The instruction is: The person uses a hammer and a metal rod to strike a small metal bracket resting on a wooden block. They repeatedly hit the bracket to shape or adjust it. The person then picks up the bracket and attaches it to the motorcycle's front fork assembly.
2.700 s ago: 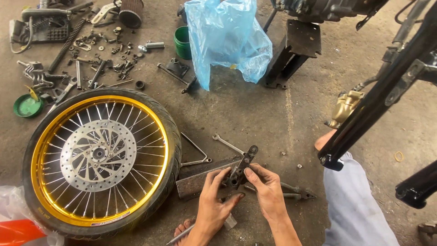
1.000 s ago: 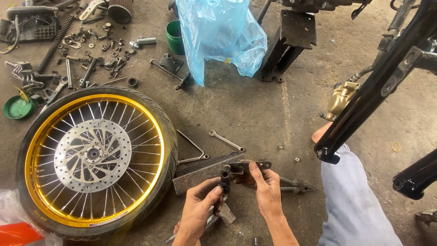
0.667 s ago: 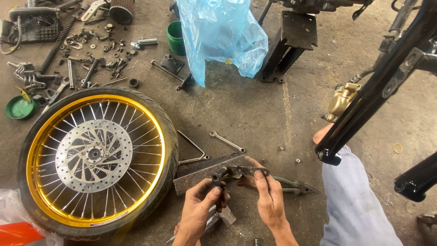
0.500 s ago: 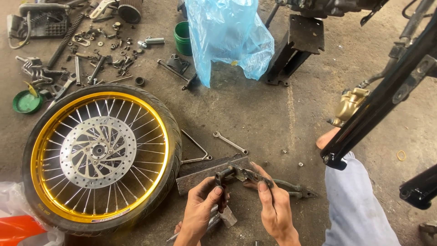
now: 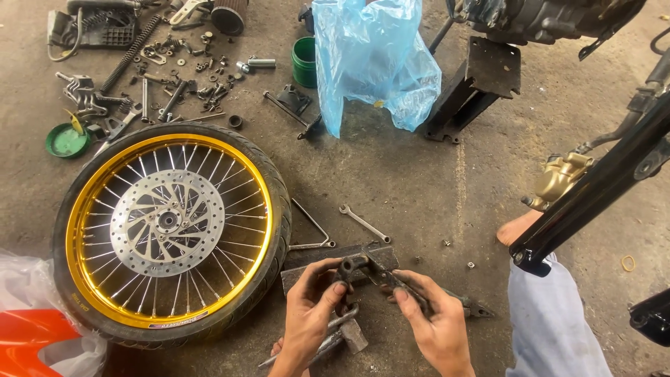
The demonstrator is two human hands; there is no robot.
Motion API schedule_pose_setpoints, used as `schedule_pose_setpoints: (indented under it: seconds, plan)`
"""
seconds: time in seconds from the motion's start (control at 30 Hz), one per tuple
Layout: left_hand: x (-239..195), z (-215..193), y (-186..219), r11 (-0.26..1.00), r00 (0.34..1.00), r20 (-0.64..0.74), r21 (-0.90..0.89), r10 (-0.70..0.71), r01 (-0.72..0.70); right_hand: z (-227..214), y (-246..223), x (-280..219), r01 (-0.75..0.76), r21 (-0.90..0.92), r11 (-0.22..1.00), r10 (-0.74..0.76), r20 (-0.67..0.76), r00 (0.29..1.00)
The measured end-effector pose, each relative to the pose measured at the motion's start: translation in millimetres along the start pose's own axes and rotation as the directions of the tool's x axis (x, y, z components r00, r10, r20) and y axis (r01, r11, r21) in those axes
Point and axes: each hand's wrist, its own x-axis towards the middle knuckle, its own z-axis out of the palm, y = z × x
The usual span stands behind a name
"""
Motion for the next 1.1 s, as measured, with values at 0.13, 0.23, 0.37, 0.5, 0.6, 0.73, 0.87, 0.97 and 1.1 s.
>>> schedule_pose_setpoints:
  seconds: [0.13, 0.23, 0.37, 0.5, 0.6, 0.73, 0.87, 0.97, 1.1]
  plan:
    - [1.7, 3.3, 10.0, 0.995, 0.998, 0.037, 0.077, 0.057, -0.06, 9.4, 10.0, 12.3, -0.393, 0.229, 0.891, 0.366, 0.151, 0.918]
    - [1.7, 3.1, 8.7, 0.987, 0.993, 0.07, 0.126, 0.094, -0.102, 17.6, 19.9, 12.8, -0.497, 0.388, 0.776, 0.417, 0.274, 0.866]
    - [-1.5, 5.1, 8.7, 0.994, 0.995, 0.082, 0.095, 0.052, -0.06, 26.4, 36.1, 9.8, -0.461, 0.491, 0.74, 0.347, 0.309, 0.886]
    - [-3.3, 4.9, -0.5, 0.988, 0.993, 0.077, 0.123, 0.089, -0.098, 26.1, 46.9, 12.6, -0.356, 0.47, 0.808, 0.279, 0.227, 0.933]
    - [-4.5, 4.2, -5.3, 0.983, 0.995, 0.056, 0.16, 0.087, -0.095, 20.2, 47.7, 15.4, -0.345, 0.374, 0.861, 0.298, 0.18, 0.938]
    - [-7.6, 5.0, -7.6, 0.989, 0.997, 0.072, 0.148, 0.01, -0.021, 17.4, 53.1, 14.4, -0.308, 0.396, 0.865, 0.263, 0.165, 0.951]
    - [-12.2, 7.8, -2.2, 0.97, 0.979, 0.17, 0.199, 0.109, -0.143, 17.7, 59.6, 13.8, -0.237, 0.477, 0.846, 0.174, 0.174, 0.969]
    - [-15.1, 13.1, 13.7, 0.962, 0.949, 0.262, 0.159, 0.177, -0.223, 18.6, 65.8, 11.9, -0.182, 0.514, 0.838, 0.108, 0.171, 0.979]
    - [-15.2, 14.8, 11.0, 0.846, 0.879, 0.345, 0.306, 0.33, -0.437, 22.1, 47.5, 14.3, -0.062, 0.46, 0.886, -0.017, 0.165, 0.986]
